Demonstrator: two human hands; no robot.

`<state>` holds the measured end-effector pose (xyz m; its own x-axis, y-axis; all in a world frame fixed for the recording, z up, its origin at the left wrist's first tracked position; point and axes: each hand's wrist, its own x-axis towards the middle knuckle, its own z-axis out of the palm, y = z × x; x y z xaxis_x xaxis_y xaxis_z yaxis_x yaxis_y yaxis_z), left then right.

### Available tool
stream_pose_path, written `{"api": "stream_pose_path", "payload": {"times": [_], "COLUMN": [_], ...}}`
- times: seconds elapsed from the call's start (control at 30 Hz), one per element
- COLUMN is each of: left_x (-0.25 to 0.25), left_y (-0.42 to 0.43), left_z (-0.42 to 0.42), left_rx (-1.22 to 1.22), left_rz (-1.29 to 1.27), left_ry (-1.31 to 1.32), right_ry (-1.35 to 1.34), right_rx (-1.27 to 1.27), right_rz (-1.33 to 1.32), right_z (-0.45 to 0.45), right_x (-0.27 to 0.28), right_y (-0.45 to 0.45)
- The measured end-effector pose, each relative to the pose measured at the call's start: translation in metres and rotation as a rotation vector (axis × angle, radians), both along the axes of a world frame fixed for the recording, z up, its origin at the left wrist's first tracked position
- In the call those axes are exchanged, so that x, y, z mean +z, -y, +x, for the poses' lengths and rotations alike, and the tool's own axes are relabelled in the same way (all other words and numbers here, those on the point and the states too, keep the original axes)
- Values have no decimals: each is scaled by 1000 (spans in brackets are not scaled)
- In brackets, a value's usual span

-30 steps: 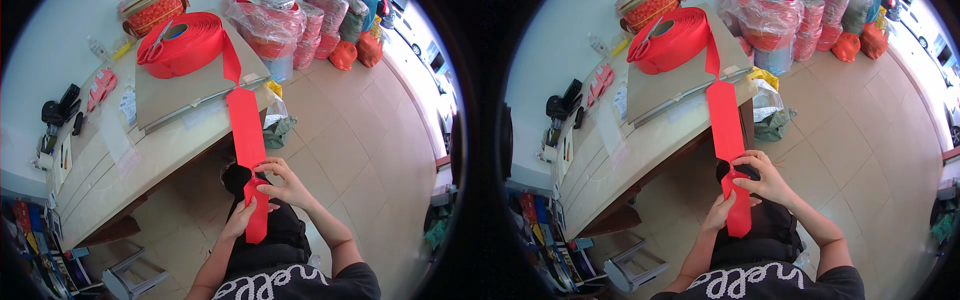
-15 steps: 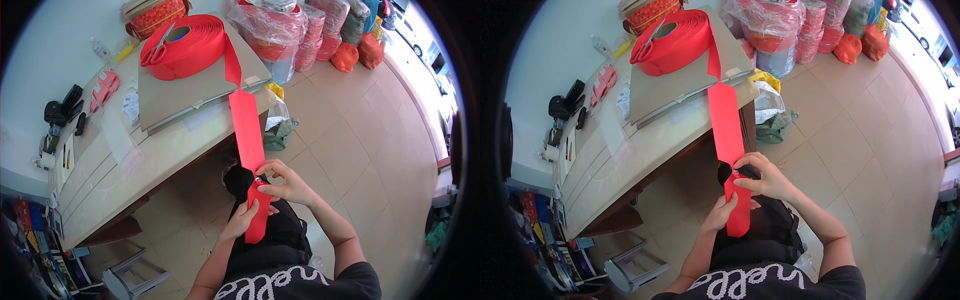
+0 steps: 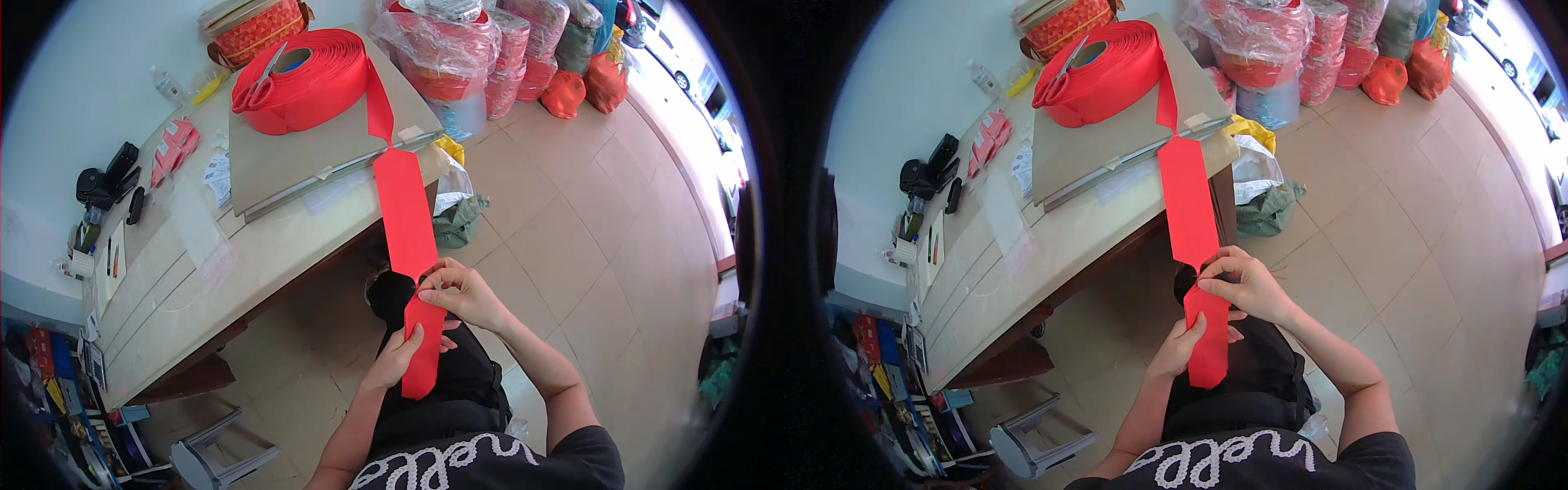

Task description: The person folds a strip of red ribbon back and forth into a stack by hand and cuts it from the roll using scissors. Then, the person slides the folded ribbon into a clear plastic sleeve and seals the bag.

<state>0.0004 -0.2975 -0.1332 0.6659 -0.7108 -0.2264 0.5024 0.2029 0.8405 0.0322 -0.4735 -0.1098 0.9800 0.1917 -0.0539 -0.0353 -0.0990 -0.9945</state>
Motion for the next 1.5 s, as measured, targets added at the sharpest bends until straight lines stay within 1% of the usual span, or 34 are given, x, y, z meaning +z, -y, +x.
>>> {"api": "stream_pose_path", "payload": {"times": [0.1,0.2,0.3,0.4,0.53,0.73,0.8,0.9,1.0,1.2,1.3,1.4,1.5], "left_x": [1,3,7,4,4,1,2,1,1,7,7,9,7], "left_y": [0,-1,-3,-4,-4,-4,-3,-2,-2,-1,-1,-1,-3], "left_z": [-1,-2,-2,-1,-2,-3,-3,-3,-2,-3,-2,-3,-3], "left_rx": [6,8,14,9,20,25,29,27,14,12,10,34,35], "left_rz": [-16,-50,-96,-136,-129,2,9,7,-10,-23,-44,-59,-70], "left_ry": [-38,-102,-139,-160,-185,-47,-43,-50,-58,-109,-139,-173,-165], "right_ry": [38,33,-126,-44,-23,68,80,50,68,26,12,42,34], "right_rx": [-43,-2,-39,-61,-1,95,121,168,181,103,105,-5,-267], "right_rz": [-50,-62,130,147,105,-38,-63,-76,-43,-29,7,4,240], "right_z": [-1,-1,-1,0,-2,-5,-3,1,5,9,9,7,22], "right_x": [-3,-1,3,1,3,15,17,19,9,4,0,4,10], "right_y": [-3,-2,3,10,11,11,12,13,12,6,4,2,12]}}
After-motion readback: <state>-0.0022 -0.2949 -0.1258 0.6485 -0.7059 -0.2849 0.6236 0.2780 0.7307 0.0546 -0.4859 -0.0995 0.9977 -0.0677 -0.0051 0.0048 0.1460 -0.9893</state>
